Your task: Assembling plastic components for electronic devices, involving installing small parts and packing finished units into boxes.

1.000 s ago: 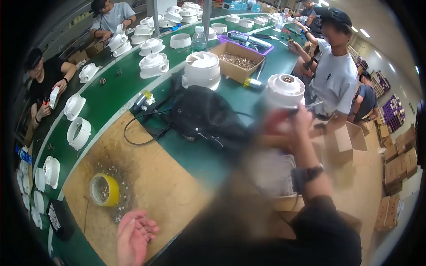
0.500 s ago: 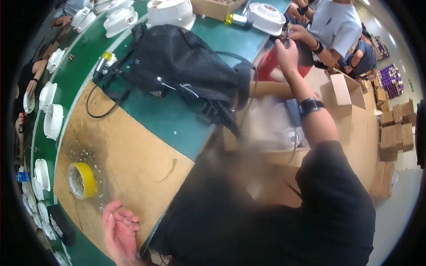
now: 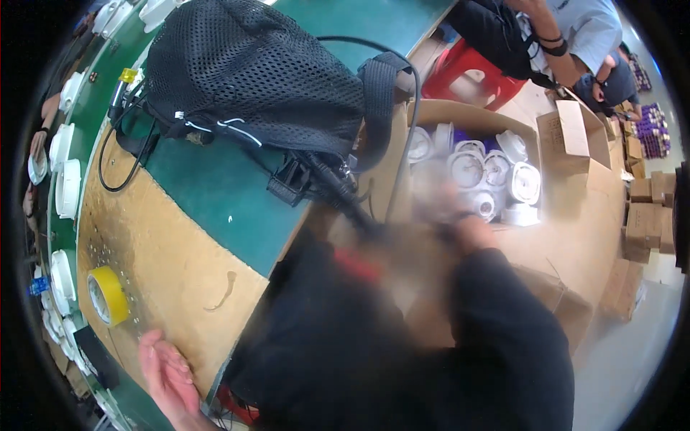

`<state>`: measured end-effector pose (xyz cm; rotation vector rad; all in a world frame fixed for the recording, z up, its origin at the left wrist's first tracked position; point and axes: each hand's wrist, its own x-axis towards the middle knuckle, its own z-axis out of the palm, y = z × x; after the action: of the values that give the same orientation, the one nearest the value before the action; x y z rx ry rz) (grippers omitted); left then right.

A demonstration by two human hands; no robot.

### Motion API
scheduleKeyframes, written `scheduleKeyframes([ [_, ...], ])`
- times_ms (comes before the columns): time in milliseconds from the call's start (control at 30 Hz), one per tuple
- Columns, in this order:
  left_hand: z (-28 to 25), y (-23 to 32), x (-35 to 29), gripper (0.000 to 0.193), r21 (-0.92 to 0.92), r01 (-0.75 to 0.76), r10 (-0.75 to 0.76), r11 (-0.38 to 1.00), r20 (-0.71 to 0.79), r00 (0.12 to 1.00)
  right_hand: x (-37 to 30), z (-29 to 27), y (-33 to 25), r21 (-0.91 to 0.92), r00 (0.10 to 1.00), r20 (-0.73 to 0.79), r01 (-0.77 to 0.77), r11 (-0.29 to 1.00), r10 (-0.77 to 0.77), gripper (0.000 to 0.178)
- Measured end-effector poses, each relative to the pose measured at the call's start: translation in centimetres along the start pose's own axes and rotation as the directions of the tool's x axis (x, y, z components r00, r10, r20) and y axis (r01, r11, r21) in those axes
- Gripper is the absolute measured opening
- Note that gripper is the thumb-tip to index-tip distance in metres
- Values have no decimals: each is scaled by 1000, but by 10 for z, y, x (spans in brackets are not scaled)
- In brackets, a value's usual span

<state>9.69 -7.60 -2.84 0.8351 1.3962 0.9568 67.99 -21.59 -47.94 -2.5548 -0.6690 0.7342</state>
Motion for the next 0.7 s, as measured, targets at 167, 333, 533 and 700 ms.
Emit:
scheduleKeyframes([
  [167, -4, 2, -6, 30, 89, -70, 70, 994, 0, 998, 4, 22, -63, -439, 958, 221, 266, 858, -184, 60],
  [333, 6, -3, -2, 30, 122, -58, 61, 991, -15, 998, 8, 32, -60, -186, 989, 140, -26, 982, 53, 71],
  [533, 4, 0, -4, 26, 75, -73, 69, 995, 52, 996, 9, -19, 4, 278, 995, 76, 47, 960, -70, 41],
  [700, 7, 1, -7, 25, 41, -89, 87, 995, 42, 995, -30, -113, -32, 582, 999, 17, -42, 812, 39, 29],
])
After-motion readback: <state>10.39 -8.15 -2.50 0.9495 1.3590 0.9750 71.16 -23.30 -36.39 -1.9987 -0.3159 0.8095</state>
